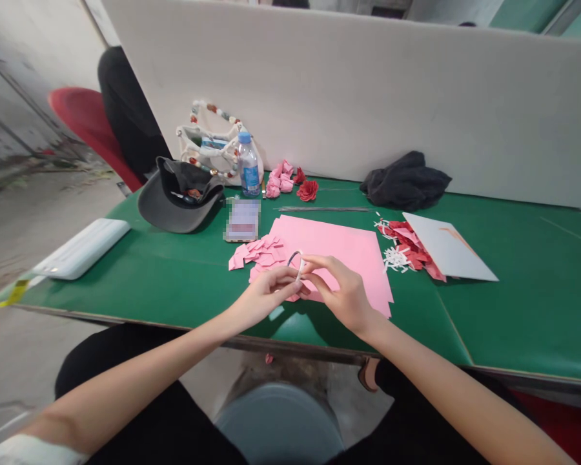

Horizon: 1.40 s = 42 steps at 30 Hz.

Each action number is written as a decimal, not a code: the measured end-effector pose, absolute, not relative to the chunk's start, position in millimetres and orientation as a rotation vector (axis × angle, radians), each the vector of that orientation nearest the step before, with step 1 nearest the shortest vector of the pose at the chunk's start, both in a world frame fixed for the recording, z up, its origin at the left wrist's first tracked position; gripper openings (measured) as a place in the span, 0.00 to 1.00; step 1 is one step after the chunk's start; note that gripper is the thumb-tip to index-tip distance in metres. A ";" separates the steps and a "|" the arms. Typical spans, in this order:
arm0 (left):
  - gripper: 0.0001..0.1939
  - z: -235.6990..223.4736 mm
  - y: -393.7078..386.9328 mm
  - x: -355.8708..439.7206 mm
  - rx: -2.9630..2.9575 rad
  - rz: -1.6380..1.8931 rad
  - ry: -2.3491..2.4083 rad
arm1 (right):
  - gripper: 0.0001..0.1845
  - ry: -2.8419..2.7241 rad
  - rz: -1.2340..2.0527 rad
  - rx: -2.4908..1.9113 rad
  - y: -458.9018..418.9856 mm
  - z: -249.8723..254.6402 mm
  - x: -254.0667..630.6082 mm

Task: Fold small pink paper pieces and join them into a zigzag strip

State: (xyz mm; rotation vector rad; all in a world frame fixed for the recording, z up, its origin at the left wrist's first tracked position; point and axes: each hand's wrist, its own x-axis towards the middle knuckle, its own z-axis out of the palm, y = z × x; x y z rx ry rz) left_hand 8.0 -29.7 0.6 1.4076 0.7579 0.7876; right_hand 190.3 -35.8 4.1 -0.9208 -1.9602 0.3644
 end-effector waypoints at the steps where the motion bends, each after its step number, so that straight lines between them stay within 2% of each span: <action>1: 0.12 1.2 -29.9 7.9 1.419 0.795 0.763 | 0.16 -1.932 0.366 -0.939 -35.2 4.7 190.9; 7: 0.13 7.0 -29.9 7.0 1.468 0.855 0.775 | 0.15 -1.865 0.395 -0.992 -34.4 10.3 192.8; 16: 0.12 8.4 -19.1 -1.6 1.561 0.987 0.878 | 0.17 -2.127 0.242 -0.702 -42.9 9.8 189.0; 19: 0.11 13.2 -4.4 -13.4 1.501 1.248 0.985 | 0.20 -2.122 0.207 -0.594 -46.3 14.5 190.4; 23: 0.13 18.3 4.1 -20.8 1.418 1.427 0.980 | 0.24 -1.907 0.254 -0.841 -31.3 14.2 198.8; 26: 0.12 15.9 -2.1 -14.7 1.394 1.395 0.928 | 0.30 -1.833 0.402 -1.071 -7.4 -2.1 210.7; 30: 0.11 9.8 -11.4 -5.5 1.352 1.339 0.826 | 0.32 -1.886 0.536 -1.194 14.2 -30.8 223.3; 32: 0.16 8.6 -14.3 -3.5 1.352 1.294 0.771 | 0.32 -1.902 0.561 -1.218 17.6 -39.1 225.3; 37: 0.36 8.9 -18.4 -0.9 1.387 1.193 0.706 | 0.27 -1.852 0.605 -1.227 19.3 -41.9 225.0; 42: 0.43 6.7 -19.1 1.1 1.435 1.166 0.762 | 0.27 -1.852 0.560 -1.235 18.8 -39.6 225.9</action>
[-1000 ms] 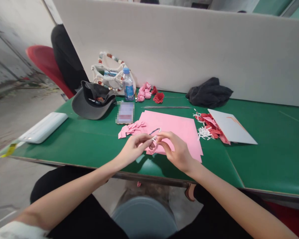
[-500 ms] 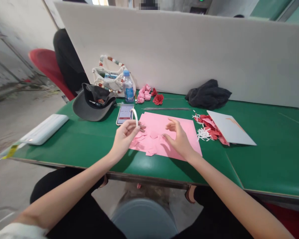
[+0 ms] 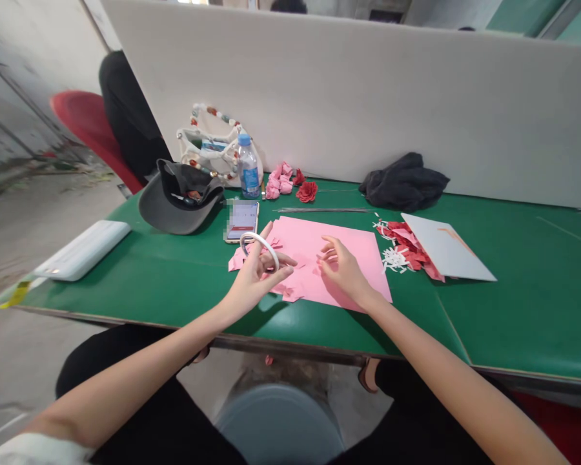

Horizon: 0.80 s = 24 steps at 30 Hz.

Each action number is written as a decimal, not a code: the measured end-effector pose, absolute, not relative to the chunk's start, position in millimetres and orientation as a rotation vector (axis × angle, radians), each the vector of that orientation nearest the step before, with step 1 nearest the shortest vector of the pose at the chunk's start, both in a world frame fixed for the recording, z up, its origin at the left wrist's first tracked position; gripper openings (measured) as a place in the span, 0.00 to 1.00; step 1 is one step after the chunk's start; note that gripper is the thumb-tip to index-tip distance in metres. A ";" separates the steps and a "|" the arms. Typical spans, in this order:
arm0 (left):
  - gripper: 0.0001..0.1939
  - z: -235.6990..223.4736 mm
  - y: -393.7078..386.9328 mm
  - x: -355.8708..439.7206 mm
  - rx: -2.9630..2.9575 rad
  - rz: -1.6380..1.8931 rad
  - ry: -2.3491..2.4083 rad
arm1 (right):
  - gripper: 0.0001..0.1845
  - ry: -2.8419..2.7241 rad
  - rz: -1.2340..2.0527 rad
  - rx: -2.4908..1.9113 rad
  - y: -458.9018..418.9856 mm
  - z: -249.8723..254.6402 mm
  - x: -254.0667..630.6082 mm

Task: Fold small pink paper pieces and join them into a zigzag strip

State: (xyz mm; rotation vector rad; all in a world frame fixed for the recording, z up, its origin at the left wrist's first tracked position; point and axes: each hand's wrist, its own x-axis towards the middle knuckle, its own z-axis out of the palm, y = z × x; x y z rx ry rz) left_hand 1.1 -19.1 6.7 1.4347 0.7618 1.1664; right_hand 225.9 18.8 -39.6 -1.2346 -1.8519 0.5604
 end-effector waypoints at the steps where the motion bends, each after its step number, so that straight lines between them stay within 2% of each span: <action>1: 0.43 6.9 -19.2 1.5 1.425 1.166 0.771 | 0.28 -1.863 0.567 -1.225 18.5 -40.1 226.0; 9: 0.43 8.8 -20.8 3.1 1.398 1.145 0.799 | 0.27 -1.848 0.615 -1.241 21.0 -44.3 226.7; 14: 0.49 2.5 -22.5 5.3 1.436 1.090 0.839 | 0.24 -1.720 0.617 -1.178 8.6 -22.1 214.9; 19: 0.54 -4.6 -32.0 9.8 1.504 1.046 0.842 | 0.26 -1.654 0.781 -1.055 -24.2 0.2 187.7; 24: 0.45 -6.8 -38.2 12.6 1.491 1.088 0.868 | 0.26 -1.574 0.936 -1.037 -42.0 6.3 174.6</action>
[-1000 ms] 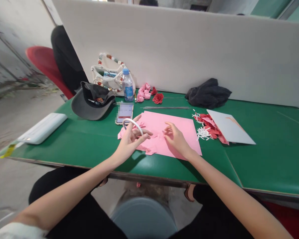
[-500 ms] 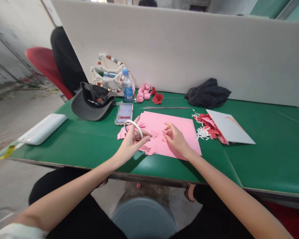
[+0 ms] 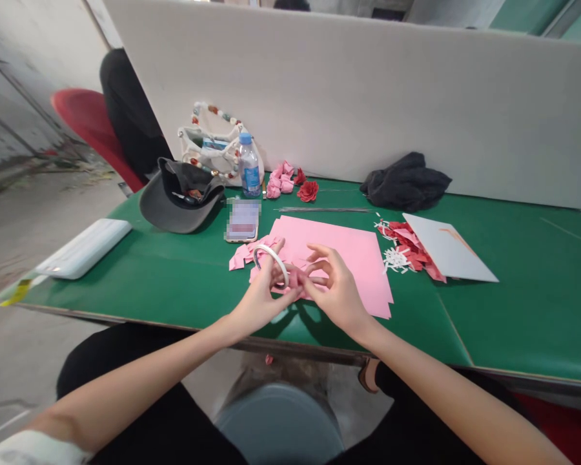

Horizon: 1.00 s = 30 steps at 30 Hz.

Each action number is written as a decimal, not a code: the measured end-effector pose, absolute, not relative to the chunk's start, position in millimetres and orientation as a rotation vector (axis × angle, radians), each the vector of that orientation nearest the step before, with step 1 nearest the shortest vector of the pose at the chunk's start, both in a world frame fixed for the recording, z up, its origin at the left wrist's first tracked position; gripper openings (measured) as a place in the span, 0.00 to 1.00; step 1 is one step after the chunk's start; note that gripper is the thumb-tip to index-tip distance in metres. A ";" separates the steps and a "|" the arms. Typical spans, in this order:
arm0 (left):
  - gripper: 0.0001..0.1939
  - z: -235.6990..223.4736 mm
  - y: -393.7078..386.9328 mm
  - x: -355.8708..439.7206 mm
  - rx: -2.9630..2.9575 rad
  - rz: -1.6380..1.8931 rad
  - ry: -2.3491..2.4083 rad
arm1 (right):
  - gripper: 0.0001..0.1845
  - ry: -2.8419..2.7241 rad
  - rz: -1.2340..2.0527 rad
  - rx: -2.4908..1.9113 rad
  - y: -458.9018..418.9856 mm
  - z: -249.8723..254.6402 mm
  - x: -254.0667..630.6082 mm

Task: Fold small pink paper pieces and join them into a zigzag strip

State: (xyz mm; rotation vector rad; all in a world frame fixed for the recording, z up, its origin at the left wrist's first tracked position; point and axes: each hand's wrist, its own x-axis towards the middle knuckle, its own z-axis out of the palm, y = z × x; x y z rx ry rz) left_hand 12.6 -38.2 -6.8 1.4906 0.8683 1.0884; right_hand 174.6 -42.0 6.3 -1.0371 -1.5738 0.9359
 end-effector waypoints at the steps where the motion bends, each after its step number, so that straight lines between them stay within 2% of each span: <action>1: 0.42 -5.7 -38.0 12.7 1.453 1.113 0.868 | 0.26 -1.547 0.969 -1.038 -42.4 7.3 174.2; 7: 0.37 -1.3 -30.5 10.0 1.223 1.123 0.877 | 0.26 -1.469 1.085 -1.054 -37.3 9.5 176.8; 11: 0.35 -2.2 -26.3 7.2 1.154 1.102 0.946 | 0.24 -1.481 1.015 -1.022 -32.6 11.4 182.4; 14: 0.35 -0.5 -25.0 6.2 1.146 1.086 0.983 | 0.23 -1.496 1.039 -0.976 -29.3 15.3 187.4; 20: 0.37 1.4 -25.6 6.1 1.142 1.064 1.001 | 0.26 -1.431 1.307 -1.009 -24.4 13.9 190.8; 30: 0.35 3.0 -27.8 7.3 1.085 1.040 0.939 | 0.26 -1.348 1.285 -1.121 -22.5 11.8 189.2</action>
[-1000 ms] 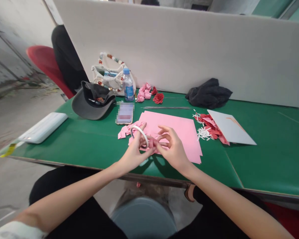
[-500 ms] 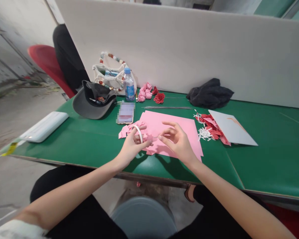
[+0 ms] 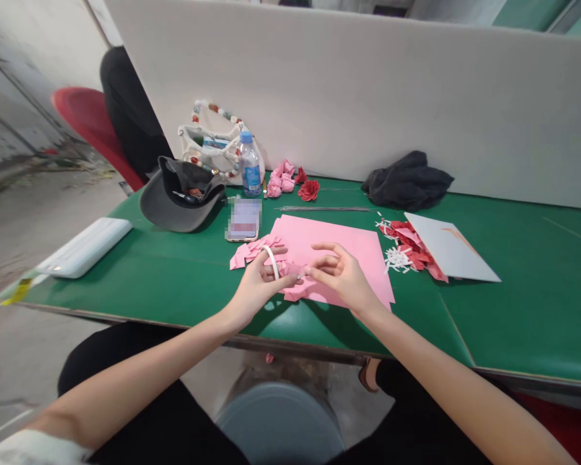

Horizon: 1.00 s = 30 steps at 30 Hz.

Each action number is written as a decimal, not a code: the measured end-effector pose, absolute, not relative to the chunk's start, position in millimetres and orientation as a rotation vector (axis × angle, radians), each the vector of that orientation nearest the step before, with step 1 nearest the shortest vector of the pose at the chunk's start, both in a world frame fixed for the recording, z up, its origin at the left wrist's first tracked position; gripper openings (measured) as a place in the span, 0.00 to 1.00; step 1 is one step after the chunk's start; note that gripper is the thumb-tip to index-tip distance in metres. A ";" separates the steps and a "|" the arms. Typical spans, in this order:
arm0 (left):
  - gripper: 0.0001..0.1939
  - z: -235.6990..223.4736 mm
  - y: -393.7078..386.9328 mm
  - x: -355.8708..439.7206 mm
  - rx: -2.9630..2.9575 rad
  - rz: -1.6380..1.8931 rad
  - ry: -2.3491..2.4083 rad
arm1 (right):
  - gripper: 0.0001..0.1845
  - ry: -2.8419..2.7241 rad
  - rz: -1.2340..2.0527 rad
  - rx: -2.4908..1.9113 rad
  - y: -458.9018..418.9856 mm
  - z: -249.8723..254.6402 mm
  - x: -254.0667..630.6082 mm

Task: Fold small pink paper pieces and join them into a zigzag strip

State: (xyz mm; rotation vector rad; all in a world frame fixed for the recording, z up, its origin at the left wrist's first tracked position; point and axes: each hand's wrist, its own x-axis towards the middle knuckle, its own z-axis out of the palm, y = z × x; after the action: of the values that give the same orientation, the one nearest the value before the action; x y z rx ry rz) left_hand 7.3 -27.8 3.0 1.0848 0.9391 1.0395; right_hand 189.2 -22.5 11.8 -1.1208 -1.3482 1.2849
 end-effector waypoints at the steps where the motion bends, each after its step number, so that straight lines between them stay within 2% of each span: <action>1: 0.36 3.5 -28.2 7.6 1.082 1.038 0.929 | 0.26 -1.344 1.281 -1.120 -22.5 11.6 189.3; 13: 0.34 5.3 -30.8 10.7 1.087 1.012 0.922 | 0.22 -1.434 1.169 -1.059 -25.8 8.4 186.8; 17: 0.31 2.7 -30.8 10.8 1.139 1.026 1.000 | 0.20 -1.503 1.119 -1.063 -29.9 7.2 184.8; 24: 0.31 4.0 -32.1 9.6 1.115 1.049 0.928 | 0.18 -1.672 0.706 -1.245 -14.3 9.0 201.2; 27: 0.31 6.3 -32.6 9.0 1.096 1.040 0.914 | 0.15 -1.581 0.865 -1.200 -9.9 11.3 205.1; 30: 0.33 6.6 -32.7 8.6 1.113 1.033 0.911 | 0.17 -1.573 1.152 -1.099 -15.8 14.7 199.5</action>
State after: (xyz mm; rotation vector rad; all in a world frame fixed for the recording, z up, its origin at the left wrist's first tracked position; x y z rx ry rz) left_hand 8.6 -32.7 6.6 1.1128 0.9110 1.0332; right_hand 199.5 -15.8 14.7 -1.0987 -1.5732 1.1518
